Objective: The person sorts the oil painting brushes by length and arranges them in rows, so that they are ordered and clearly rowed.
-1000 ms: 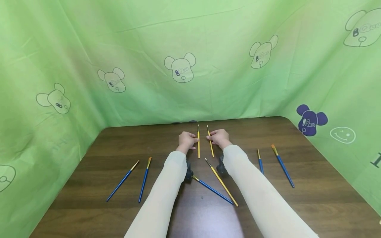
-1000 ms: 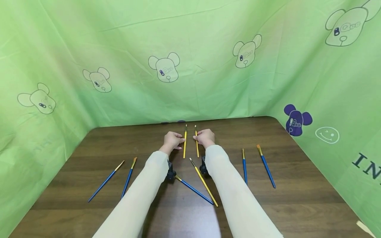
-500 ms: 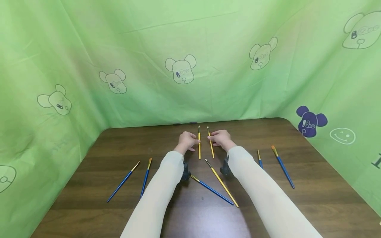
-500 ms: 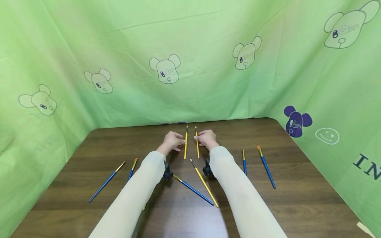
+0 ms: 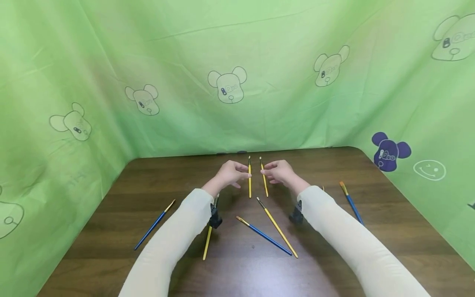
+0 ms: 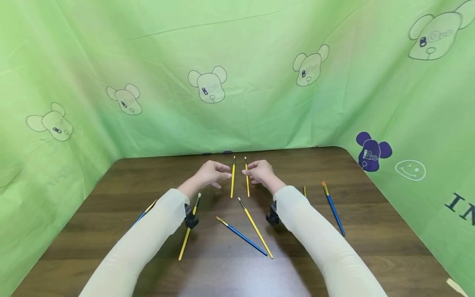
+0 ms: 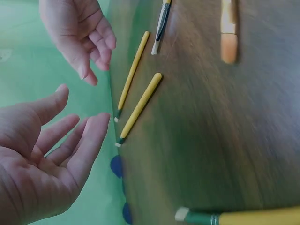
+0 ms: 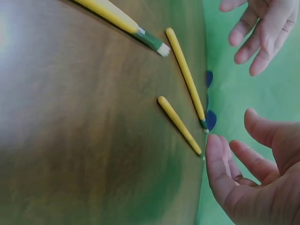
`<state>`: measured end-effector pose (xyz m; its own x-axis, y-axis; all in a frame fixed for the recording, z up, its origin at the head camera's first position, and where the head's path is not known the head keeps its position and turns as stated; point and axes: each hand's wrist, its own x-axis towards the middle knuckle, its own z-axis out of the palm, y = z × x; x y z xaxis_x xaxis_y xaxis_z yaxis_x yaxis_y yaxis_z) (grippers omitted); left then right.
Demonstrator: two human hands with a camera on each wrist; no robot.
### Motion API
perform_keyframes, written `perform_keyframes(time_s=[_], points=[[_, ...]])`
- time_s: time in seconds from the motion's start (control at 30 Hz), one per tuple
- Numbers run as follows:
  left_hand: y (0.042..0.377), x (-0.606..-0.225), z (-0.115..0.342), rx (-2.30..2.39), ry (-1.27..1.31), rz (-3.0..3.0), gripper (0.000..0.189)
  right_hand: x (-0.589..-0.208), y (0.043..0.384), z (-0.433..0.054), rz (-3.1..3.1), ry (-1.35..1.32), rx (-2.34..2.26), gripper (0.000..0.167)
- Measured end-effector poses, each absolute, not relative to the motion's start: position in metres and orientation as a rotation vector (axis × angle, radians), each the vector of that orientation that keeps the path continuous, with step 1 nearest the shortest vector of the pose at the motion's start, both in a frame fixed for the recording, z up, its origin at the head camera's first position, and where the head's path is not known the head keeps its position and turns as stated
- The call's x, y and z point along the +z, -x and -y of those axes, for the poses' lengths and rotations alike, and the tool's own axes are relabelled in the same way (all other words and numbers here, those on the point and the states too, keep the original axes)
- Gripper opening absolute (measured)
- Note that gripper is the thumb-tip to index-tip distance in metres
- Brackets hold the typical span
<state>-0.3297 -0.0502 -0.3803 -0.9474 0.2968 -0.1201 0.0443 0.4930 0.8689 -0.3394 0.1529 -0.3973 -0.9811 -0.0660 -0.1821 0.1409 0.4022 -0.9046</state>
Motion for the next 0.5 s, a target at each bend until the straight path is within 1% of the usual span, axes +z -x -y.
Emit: perform_keyframes(time_s=[0.2, 0.5], points=[[0.31, -0.374, 0.072, 1.389, -0.388, -2.47, 0.04, -0.399, 0.319, -0.158, -2.489, 0.064, -1.573, 0.043], [0.273, -0.393, 0.106, 1.445, -0.461, -2.583, 0.039, -0.408, 0.284, -0.169, -2.522, 0.18, -1.529, 0.038]])
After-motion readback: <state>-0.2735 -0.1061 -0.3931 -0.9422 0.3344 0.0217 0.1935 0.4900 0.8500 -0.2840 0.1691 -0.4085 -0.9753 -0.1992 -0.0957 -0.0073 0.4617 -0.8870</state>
